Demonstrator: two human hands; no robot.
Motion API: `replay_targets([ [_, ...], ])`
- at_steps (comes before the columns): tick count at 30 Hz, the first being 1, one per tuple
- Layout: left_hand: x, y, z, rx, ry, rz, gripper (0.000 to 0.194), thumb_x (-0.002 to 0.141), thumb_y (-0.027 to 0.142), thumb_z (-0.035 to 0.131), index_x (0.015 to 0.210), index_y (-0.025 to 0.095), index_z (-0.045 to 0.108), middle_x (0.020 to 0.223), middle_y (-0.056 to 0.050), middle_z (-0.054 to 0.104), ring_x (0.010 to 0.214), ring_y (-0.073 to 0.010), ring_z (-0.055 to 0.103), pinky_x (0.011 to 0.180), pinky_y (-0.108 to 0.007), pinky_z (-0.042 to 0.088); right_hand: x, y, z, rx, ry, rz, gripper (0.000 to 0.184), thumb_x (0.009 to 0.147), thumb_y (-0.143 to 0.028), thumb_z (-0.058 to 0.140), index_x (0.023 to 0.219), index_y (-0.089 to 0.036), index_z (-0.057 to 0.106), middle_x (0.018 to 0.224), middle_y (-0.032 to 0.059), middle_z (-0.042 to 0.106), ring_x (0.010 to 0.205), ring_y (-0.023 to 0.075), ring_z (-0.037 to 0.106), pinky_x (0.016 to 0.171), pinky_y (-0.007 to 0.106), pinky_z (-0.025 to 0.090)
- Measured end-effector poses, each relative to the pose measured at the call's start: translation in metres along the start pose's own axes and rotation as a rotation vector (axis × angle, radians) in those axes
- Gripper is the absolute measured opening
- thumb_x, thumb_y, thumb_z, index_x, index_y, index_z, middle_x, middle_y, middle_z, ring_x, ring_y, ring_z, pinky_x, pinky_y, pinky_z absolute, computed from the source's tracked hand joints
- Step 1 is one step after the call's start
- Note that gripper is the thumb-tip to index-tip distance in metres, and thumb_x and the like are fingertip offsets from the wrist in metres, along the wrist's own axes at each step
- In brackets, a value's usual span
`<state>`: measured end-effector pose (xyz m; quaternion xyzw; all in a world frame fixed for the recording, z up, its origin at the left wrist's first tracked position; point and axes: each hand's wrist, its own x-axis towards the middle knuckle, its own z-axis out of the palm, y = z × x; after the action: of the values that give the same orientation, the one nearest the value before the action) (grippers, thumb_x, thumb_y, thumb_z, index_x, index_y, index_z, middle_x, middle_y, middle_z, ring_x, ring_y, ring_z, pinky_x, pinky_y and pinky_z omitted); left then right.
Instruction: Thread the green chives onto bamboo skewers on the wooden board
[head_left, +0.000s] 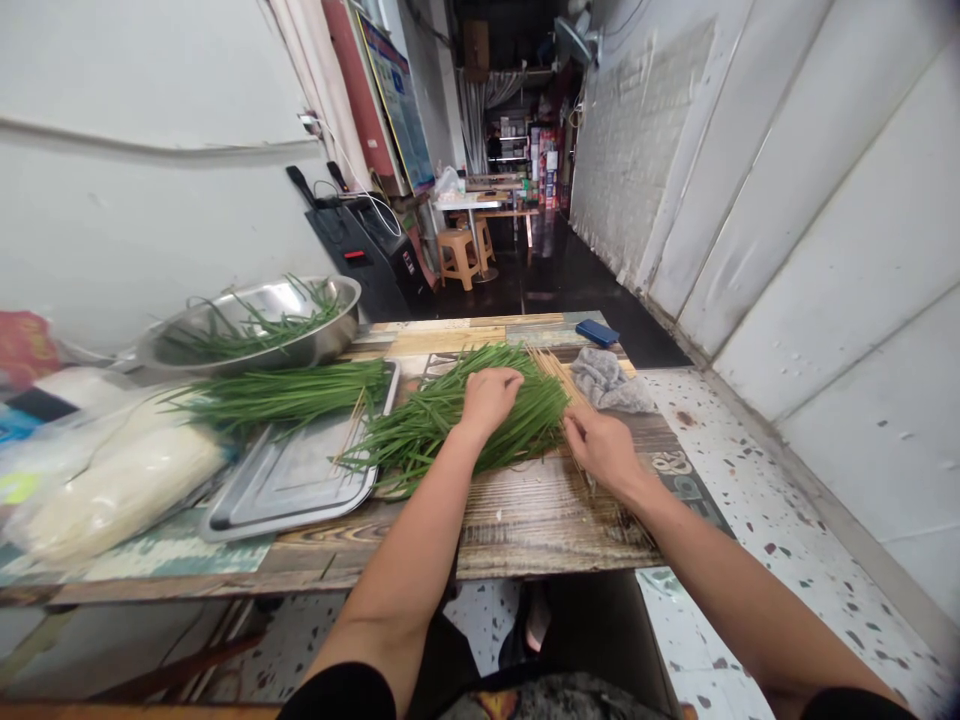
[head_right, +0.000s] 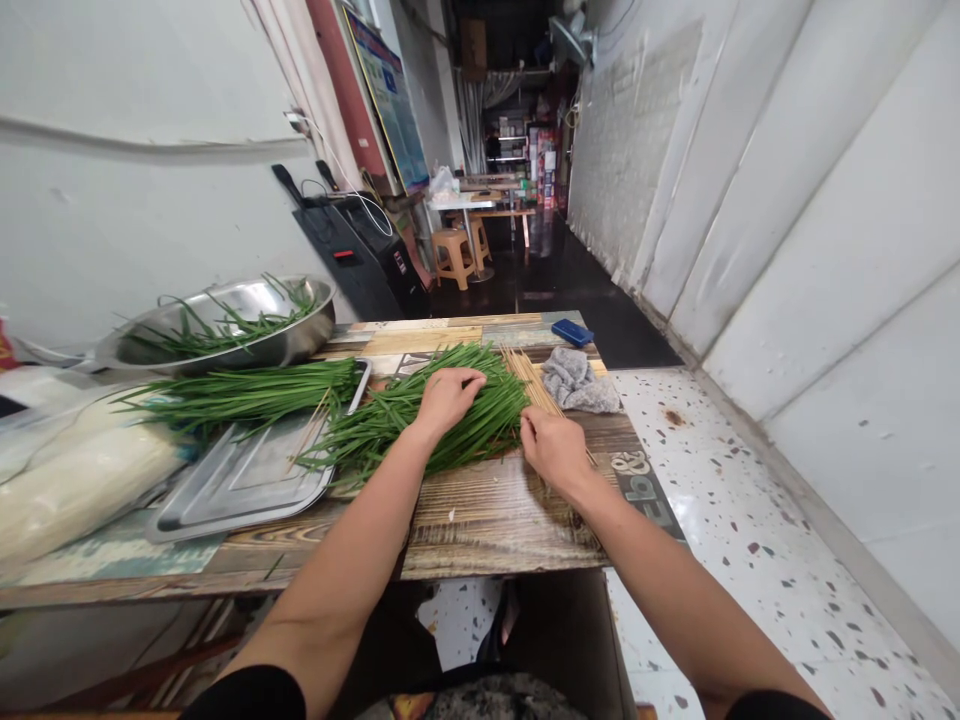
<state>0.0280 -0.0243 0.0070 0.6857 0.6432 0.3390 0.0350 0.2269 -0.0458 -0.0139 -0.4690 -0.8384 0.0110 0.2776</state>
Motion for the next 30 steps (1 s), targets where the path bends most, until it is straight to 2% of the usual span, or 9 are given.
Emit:
replay_targets([
  [6,-0.001,0.003,0.003,-0.044,0.045,0.044,0.02,0.082,0.026,0.052,0.08,0.023,0.072,0.089,-0.003,0.072,0.087,-0.019,0.063,0.084,-0.028,0.043,0.0,-0.001,-0.002,-0.002,-0.023,0.001,0.025,0.087,-0.027,0.041,0.089,-0.019,0.064,0.077,0.0044,0.07,0.065,0.0151,0.061,0.058,0.024,0.031],
  [14,-0.001,0.022,0.005,-0.288,0.057,-0.107,0.018,0.079,0.022,0.055,0.08,0.018,0.072,0.079,-0.003,0.072,0.075,-0.0162,0.064,0.076,-0.026,0.047,0.0,0.0,-0.003,0.018,-0.032,-0.018,0.027,0.088,-0.026,0.04,0.091,-0.019,0.065,0.08,0.0044,0.071,0.068,0.015,0.062,0.059,0.024,0.032],
  [20,0.001,0.017,0.008,-0.304,0.011,-0.069,0.018,0.079,0.017,0.057,0.089,0.017,0.071,0.094,-0.004,0.072,0.089,-0.0166,0.065,0.086,-0.027,0.047,0.0,0.001,-0.001,0.029,-0.012,-0.027,0.027,0.088,-0.026,0.04,0.09,-0.019,0.066,0.08,0.0041,0.071,0.068,0.0141,0.062,0.059,0.023,0.033],
  [30,0.002,0.013,0.013,-0.417,0.028,-0.171,0.012,0.076,0.017,0.06,0.081,0.015,0.07,0.084,-0.004,0.073,0.08,-0.0147,0.067,0.08,-0.026,0.05,0.0,0.0,-0.001,0.028,-0.012,-0.03,0.027,0.088,-0.026,0.04,0.089,-0.019,0.066,0.08,0.0039,0.07,0.067,0.0142,0.061,0.06,0.023,0.033],
])
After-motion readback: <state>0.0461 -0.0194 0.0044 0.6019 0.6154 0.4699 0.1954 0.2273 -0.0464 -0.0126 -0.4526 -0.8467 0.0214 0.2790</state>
